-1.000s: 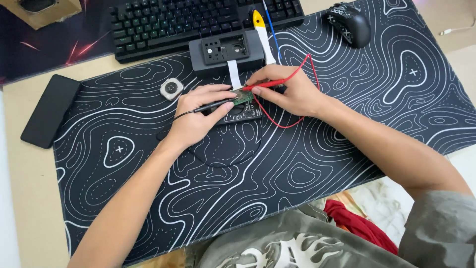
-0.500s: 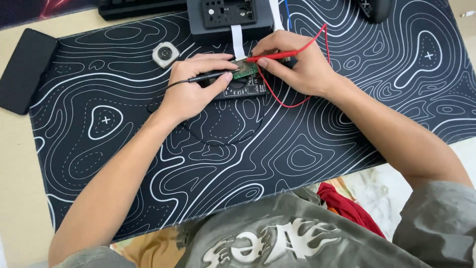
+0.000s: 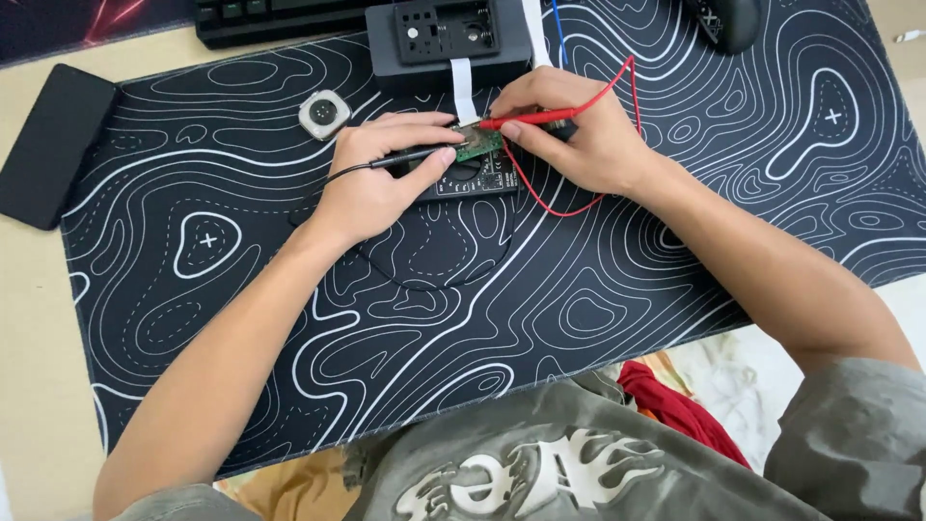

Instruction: Testing electrical components on a circuit board using multimeter probes to check for continuity or voltage.

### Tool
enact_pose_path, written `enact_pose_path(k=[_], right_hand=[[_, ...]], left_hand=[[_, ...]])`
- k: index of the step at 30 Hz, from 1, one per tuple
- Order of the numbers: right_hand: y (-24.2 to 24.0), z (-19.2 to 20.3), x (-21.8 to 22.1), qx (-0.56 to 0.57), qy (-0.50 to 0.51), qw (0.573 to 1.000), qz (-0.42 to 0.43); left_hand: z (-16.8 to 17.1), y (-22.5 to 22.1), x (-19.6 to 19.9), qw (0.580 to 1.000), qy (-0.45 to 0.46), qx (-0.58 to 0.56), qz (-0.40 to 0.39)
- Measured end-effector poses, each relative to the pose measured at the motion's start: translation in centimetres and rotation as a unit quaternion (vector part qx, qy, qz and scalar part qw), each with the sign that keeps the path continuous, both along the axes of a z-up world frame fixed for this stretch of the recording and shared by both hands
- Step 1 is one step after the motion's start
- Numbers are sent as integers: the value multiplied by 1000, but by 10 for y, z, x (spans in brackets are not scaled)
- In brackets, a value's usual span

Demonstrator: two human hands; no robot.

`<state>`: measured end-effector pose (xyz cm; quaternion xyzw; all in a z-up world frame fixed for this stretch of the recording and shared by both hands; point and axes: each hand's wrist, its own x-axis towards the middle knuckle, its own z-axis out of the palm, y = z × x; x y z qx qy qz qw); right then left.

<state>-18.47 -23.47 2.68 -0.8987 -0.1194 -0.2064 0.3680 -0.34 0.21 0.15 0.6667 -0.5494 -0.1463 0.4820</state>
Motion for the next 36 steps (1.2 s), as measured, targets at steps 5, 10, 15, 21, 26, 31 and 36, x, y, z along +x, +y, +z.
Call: enact_pose_path(k=[5, 10, 15, 21, 26, 31, 36], right_hand=[[4, 1, 1, 8, 2, 1000, 4], [5, 2, 2, 12, 15, 1000, -2], [3, 1, 3, 20, 21, 1000, -5], [2, -3, 1, 34, 50, 998, -20], [-1, -5, 1, 33, 39, 999, -9], [-4, -5, 1, 37, 22, 999, 7], [-3, -5, 1, 44, 13, 999, 19]], left_hand=[[-6, -1, -1, 1000, -16, -14, 4], [-3, -2, 0, 1000, -16, -11, -3], [-2, -2, 1, 1000, -13, -9, 5], [-3, -2, -1, 1000, -28, -13, 6], [1, -1, -1, 1000, -22, -2, 4], [6, -1, -3, 1000, -26, 2, -6], [2, -1, -3, 998, -58, 2, 12]])
